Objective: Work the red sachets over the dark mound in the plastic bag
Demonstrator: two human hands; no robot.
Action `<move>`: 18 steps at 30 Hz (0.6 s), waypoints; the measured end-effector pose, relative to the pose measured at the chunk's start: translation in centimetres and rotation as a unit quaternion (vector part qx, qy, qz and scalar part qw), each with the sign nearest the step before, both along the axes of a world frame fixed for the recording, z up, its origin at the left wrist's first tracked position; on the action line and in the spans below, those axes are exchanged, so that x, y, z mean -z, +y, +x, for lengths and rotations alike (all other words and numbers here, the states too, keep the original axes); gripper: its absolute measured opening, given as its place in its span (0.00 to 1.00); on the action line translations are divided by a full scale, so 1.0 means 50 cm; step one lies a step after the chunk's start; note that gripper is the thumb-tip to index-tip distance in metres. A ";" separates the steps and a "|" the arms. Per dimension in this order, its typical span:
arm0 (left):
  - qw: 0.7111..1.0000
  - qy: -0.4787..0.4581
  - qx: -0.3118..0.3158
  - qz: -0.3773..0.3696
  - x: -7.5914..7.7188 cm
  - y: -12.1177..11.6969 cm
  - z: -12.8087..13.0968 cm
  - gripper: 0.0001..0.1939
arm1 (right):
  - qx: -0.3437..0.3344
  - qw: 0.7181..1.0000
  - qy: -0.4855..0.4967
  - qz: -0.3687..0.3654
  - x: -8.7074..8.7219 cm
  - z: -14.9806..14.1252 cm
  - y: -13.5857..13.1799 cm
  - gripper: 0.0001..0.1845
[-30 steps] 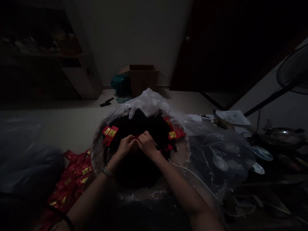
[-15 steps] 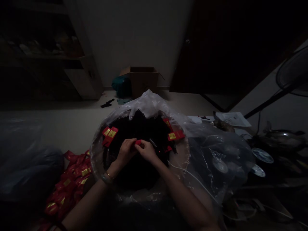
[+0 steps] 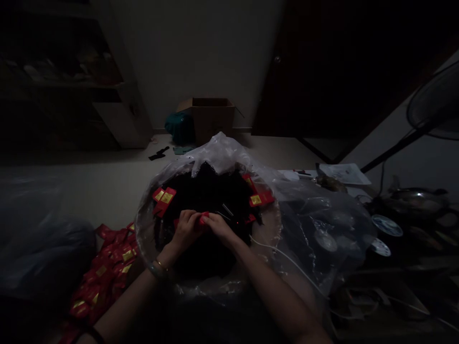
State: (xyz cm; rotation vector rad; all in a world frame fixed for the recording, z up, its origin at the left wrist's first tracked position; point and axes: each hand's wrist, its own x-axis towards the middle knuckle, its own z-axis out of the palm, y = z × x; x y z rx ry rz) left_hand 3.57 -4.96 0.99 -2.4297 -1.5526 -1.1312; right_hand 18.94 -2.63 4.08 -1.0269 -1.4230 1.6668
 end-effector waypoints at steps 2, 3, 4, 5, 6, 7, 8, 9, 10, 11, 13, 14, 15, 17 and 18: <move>1.000 0.006 0.002 -0.004 -0.001 -0.002 -0.001 0.16 | -0.036 0.999 -0.003 -0.017 -0.003 -0.002 -0.002 0.19; 1.000 0.009 0.006 -0.005 -0.002 -0.004 -0.001 0.16 | -0.045 0.999 -0.016 -0.025 -0.001 -0.003 -0.001 0.18; 1.000 0.012 0.012 -0.004 -0.002 -0.006 0.000 0.16 | -0.045 0.998 -0.029 -0.031 0.004 -0.006 0.000 0.17; 1.000 0.014 0.018 -0.002 -0.003 -0.008 0.001 0.15 | -0.038 0.998 -0.040 -0.035 0.009 -0.008 0.001 0.17; 1.000 0.015 0.023 0.001 -0.005 -0.009 0.002 0.15 | -0.030 0.998 -0.045 -0.039 0.015 -0.011 0.002 0.17; 1.000 0.015 0.026 0.004 -0.008 -0.010 0.002 0.14 | -0.024 0.998 -0.046 -0.042 0.021 -0.013 0.003 0.18; 0.999 0.016 0.027 0.007 -0.011 -0.010 0.002 0.14 | -0.020 0.998 -0.041 -0.041 0.025 -0.014 0.004 0.19; 0.999 0.020 0.030 0.010 -0.014 -0.009 0.001 0.13 | -0.015 0.999 -0.029 -0.040 0.029 -0.014 0.005 0.20; 0.999 0.024 0.034 0.014 -0.018 -0.008 0.000 0.13 | -0.007 0.999 -0.013 -0.038 0.030 -0.014 0.006 0.20; 0.999 0.027 0.040 0.020 -0.021 -0.007 -0.001 0.14 | 0.003 0.999 0.003 -0.036 0.030 -0.013 0.006 0.22; 0.998 0.031 0.050 0.037 -0.024 -0.004 -0.004 0.15 | 0.013 0.998 0.036 -0.043 0.026 -0.011 0.006 0.24; 0.997 0.029 0.052 0.047 -0.024 -0.003 -0.005 0.15 | 0.007 0.997 0.049 -0.052 0.023 -0.009 0.005 0.25; 0.997 0.026 0.054 0.053 -0.023 -0.002 -0.005 0.16 | -0.007 0.996 0.059 -0.063 0.020 -0.008 0.004 0.26; 0.997 0.014 0.052 0.053 -0.021 -0.002 -0.005 0.19 | -0.039 0.993 0.075 -0.086 0.013 -0.006 0.003 0.26; 0.998 0.006 0.049 0.046 -0.020 -0.002 -0.005 0.21 | -0.053 0.991 0.076 -0.094 0.009 -0.006 0.003 0.27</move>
